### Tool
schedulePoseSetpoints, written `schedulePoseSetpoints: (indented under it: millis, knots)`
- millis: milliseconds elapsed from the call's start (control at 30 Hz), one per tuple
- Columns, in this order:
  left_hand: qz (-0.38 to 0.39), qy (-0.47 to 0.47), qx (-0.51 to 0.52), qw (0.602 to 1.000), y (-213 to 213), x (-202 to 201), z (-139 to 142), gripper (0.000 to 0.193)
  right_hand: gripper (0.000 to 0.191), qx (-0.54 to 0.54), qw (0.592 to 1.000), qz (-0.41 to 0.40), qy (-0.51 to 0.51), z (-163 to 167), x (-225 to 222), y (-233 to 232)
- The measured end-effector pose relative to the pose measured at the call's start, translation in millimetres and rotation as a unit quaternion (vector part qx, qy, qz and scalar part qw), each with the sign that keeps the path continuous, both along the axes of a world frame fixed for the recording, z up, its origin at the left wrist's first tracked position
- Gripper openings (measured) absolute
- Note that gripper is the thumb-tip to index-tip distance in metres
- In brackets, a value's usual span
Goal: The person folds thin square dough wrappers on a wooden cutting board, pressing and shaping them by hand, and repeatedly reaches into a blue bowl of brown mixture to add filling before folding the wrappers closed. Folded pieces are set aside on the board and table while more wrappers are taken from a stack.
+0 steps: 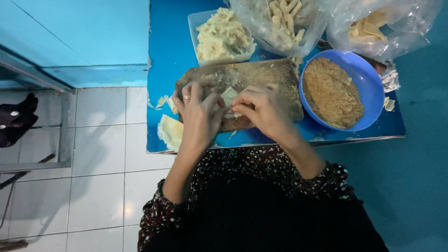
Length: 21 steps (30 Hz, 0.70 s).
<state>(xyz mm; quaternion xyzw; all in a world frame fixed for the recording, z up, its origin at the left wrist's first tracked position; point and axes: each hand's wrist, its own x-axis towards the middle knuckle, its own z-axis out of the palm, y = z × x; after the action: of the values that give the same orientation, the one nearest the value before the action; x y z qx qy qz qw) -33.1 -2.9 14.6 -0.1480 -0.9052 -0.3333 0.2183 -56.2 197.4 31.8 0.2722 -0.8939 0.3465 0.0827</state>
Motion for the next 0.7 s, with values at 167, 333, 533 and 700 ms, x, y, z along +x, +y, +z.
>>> schedulePoseSetpoints:
  millis: [167,333,533,700]
  knots:
    - [-0.044,0.049,-0.041,0.997,-8,7,3,0.011,0.010,0.052,0.987,0.021,0.149,-4,11,6]
    - [-0.040,0.033,-0.056,0.997,-7,1,2,0.010,0.011,0.085,0.984,0.011,0.155,-4,7,6]
    - [0.001,-0.030,-0.008,1.000,1,-5,-2,0.015,0.012,0.062,0.997,-0.015,0.038,5,-9,1]
    - [0.012,-0.015,0.007,1.000,2,-5,-4,0.016,0.021,0.106,0.989,-0.036,0.101,7,11,-1]
